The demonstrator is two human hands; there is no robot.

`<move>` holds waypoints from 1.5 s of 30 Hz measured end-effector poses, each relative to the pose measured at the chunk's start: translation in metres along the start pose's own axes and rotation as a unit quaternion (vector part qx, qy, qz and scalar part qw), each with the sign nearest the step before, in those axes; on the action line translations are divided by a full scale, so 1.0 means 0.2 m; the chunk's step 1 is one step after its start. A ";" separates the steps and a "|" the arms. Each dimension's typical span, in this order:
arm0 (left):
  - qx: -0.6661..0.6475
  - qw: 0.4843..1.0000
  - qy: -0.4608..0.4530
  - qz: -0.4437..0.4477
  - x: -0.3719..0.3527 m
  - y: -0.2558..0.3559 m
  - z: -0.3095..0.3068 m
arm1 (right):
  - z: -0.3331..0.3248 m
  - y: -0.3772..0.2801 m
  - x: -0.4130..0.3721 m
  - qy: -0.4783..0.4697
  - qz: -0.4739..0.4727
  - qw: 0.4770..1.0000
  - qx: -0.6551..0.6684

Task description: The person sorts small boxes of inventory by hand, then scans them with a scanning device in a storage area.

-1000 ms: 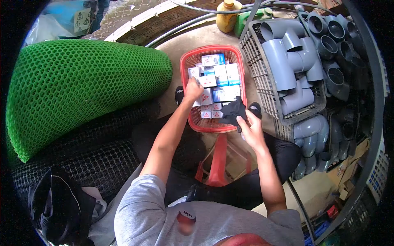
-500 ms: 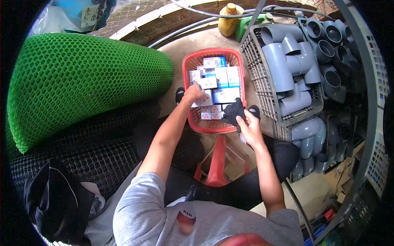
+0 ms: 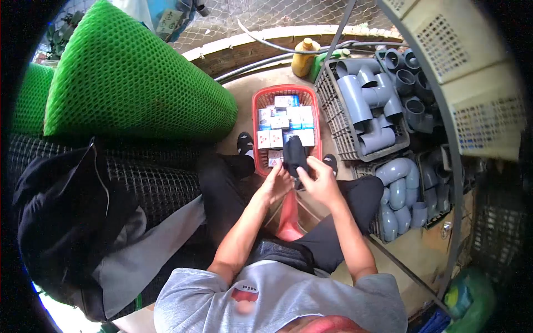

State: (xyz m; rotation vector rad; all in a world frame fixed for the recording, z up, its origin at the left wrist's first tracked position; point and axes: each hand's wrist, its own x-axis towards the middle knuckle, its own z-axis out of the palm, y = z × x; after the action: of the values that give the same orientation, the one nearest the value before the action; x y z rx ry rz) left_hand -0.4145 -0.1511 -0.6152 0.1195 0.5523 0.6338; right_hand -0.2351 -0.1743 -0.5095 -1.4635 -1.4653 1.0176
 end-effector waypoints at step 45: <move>0.139 0.953 0.191 0.188 -0.17 0.64 -0.23 | -2.41 -1.86 1.59 0.173 0.123 0.754 -0.622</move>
State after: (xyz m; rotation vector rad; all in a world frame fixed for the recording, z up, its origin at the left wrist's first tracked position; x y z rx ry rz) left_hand -0.5297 -0.0706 -0.6043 0.3797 1.0079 0.9564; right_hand 0.0886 0.1411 0.0070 -2.6162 -1.7238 -0.3381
